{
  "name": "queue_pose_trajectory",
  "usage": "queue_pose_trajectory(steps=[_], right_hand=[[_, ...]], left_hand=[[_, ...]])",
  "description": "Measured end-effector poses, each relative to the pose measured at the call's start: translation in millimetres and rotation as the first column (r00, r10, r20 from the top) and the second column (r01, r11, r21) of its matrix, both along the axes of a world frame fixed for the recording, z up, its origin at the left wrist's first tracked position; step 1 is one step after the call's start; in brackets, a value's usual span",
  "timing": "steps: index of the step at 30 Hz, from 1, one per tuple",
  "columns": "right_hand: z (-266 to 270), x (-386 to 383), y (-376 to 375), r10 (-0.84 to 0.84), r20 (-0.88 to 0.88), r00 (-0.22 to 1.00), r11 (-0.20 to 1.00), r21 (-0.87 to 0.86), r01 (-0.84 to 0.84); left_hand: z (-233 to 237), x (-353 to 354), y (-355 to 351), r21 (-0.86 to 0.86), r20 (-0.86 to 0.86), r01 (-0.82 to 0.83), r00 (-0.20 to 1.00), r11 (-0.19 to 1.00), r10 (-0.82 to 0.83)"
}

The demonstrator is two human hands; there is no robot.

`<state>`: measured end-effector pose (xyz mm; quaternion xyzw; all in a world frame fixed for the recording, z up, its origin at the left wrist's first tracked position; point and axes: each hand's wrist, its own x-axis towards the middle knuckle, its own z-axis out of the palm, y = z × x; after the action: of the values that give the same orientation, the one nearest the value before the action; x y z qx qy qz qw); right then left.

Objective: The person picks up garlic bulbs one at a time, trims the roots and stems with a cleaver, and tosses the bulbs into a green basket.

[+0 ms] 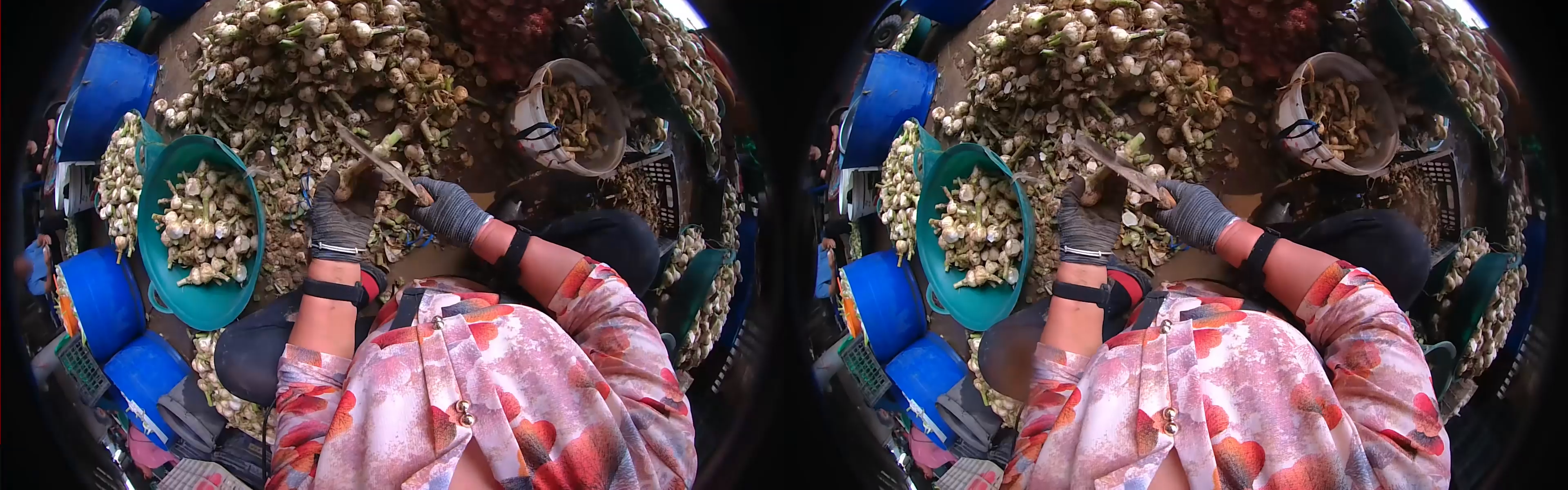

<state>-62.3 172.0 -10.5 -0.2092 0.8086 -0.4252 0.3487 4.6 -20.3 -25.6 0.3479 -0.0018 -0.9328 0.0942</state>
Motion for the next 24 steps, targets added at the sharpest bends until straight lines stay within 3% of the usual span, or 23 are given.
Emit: queue_pose_trajectory(steps=[1, 3, 4, 6, 7, 8, 10, 11, 12, 13, 14, 15, 16, 18, 20, 21, 24], right_hand=[[-11.1, -3.8, 1.1, 0.036, 0.101, 0.994, 0.998, 0.050, -0.042], [-52.8, -10.0, 12.9, -0.029, 0.140, 0.990, 0.982, 0.189, 0.002], [-66.7, -13.3, 19.1, -0.067, 0.158, 0.985, 0.965, 0.261, 0.023], [-61.8, -29.1, 25.4, -0.208, 0.268, 0.941, 0.946, 0.300, 0.124], [-57.1, -35.9, 25.4, -0.275, 0.318, 0.907, 0.932, 0.321, 0.170], [-56.7, -40.4, 24.4, -0.286, 0.255, 0.924, 0.931, 0.304, 0.204], [-46.6, -47.4, 21.0, -0.314, 0.189, 0.930, 0.926, 0.277, 0.256], [-36.5, -51.2, 18.6, -0.328, 0.187, 0.926, 0.923, 0.270, 0.273], [-37.0, -50.6, 20.8, -0.310, 0.192, 0.931, 0.932, 0.257, 0.257], [-37.8, -52.1, 22.9, -0.287, 0.195, 0.938, 0.941, 0.243, 0.237], [-38.9, -54.1, 23.8, -0.260, 0.198, 0.945, 0.950, 0.227, 0.214], [-43.7, -53.9, 25.1, -0.237, 0.155, 0.959, 0.949, 0.247, 0.194], [-47.4, -54.9, 27.2, -0.226, 0.147, 0.963, 0.946, 0.269, 0.181], [-52.9, -55.2, 30.9, -0.199, 0.138, 0.970, 0.939, 0.310, 0.148], [-44.9, -55.4, 30.2, -0.177, 0.143, 0.974, 0.946, 0.297, 0.128], [-45.3, -54.1, 29.8, -0.159, 0.135, 0.978, 0.944, 0.312, 0.110], [-37.3, -56.7, 23.5, -0.010, 0.037, 0.999, 0.939, 0.343, -0.004]], left_hand=[[11.5, -2.2, 3.1, -0.175, 0.032, -0.090, 0.995, 0.980, 0.097], [30.5, 6.8, -41.2, -0.062, -0.504, -0.187, 0.854, 0.980, 0.131], [41.0, 12.7, -68.8, -0.136, -0.586, -0.336, 0.786, 0.932, 0.198], [73.9, 24.1, -110.8, -0.183, -0.541, -0.479, 0.778, 0.859, 0.319], [82.6, 18.5, -110.1, -0.273, -0.467, -0.451, 0.835, 0.850, 0.293], [83.8, 12.0, -107.3, -0.360, -0.386, -0.412, 0.883, 0.837, 0.268], [21.3, -22.7, -93.8, -0.726, -0.068, -0.197, 0.974, 0.659, 0.217], [-18.3, -36.0, -77.2, -0.843, 0.165, 0.120, 0.986, 0.525, 0.040], [-81.2, -44.7, -69.9, -0.878, 0.478, 0.476, 0.868, -0.045, -0.138], [-75.0, -47.5, -30.1, -0.594, 0.734, 0.587, 0.675, -0.550, -0.073], [-100.2, -54.8, -13.1, -0.209, 0.941, 0.596, 0.339, -0.775, 0.008], [-125.8, -54.5, -3.0, -0.106, 0.953, 0.466, 0.300, -0.878, 0.044], [-150.2, -53.7, 4.7, -0.003, 0.960, 0.316, 0.268, -0.949, 0.086], [-167.9, -61.1, 3.2, 0.031, 0.969, 0.268, 0.228, -0.963, 0.095], [-149.6, -80.8, 0.9, 0.117, 0.971, 0.177, 0.185, -0.977, 0.149], [-145.8, -82.5, -3.1, 0.026, 0.948, 0.148, 0.311, -0.989, 0.072], [-155.6, -89.8, -10.0, -0.266, 0.929, 0.310, 0.335, -0.913, -0.157]])
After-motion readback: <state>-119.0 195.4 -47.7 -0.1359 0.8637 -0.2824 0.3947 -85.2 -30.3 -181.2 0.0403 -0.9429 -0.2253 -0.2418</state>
